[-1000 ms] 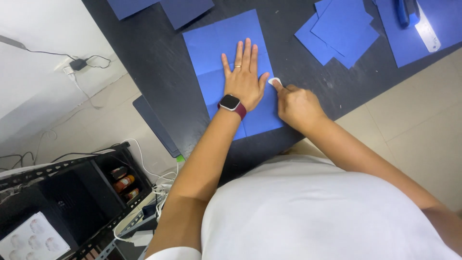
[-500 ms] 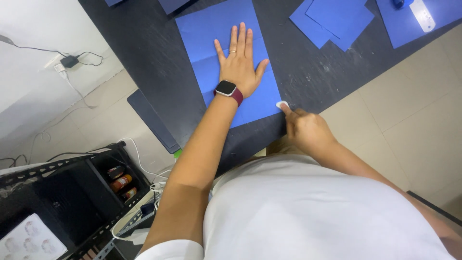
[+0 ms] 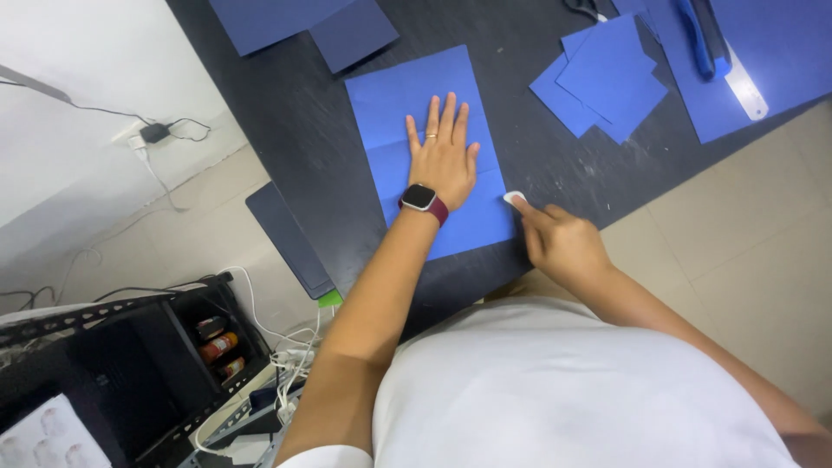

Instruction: Measuring, cutting, and folding blue paper to create geometric shapes.

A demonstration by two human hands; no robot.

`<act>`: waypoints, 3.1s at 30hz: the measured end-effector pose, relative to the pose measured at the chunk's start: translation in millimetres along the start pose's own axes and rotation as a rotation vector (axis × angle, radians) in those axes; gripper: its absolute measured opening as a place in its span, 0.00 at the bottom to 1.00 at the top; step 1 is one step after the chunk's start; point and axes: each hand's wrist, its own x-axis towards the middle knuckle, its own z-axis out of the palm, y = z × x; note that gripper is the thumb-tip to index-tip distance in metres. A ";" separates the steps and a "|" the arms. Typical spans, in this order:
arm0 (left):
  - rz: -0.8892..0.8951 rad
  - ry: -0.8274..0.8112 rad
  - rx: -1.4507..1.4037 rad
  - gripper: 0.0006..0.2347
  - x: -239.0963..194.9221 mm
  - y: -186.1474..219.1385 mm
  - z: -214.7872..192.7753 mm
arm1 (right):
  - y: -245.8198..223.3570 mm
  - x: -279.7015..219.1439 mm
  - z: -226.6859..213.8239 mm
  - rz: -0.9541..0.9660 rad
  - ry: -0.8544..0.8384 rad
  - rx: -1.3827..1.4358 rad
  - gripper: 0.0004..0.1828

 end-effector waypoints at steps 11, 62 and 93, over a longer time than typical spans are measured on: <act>0.002 0.024 -0.068 0.23 2.8 -1.9 -1.2 | 16.6 150.4 55.0 -0.116 0.205 -0.117 0.20; 0.500 -0.188 0.307 0.13 -45.0 -37.0 -103.9 | 112.3 147.1 -39.8 0.390 -0.521 1.229 0.22; -0.403 0.339 -1.310 0.35 17.0 -20.1 -33.4 | -20.1 88.9 -22.3 -0.465 -0.418 0.083 0.49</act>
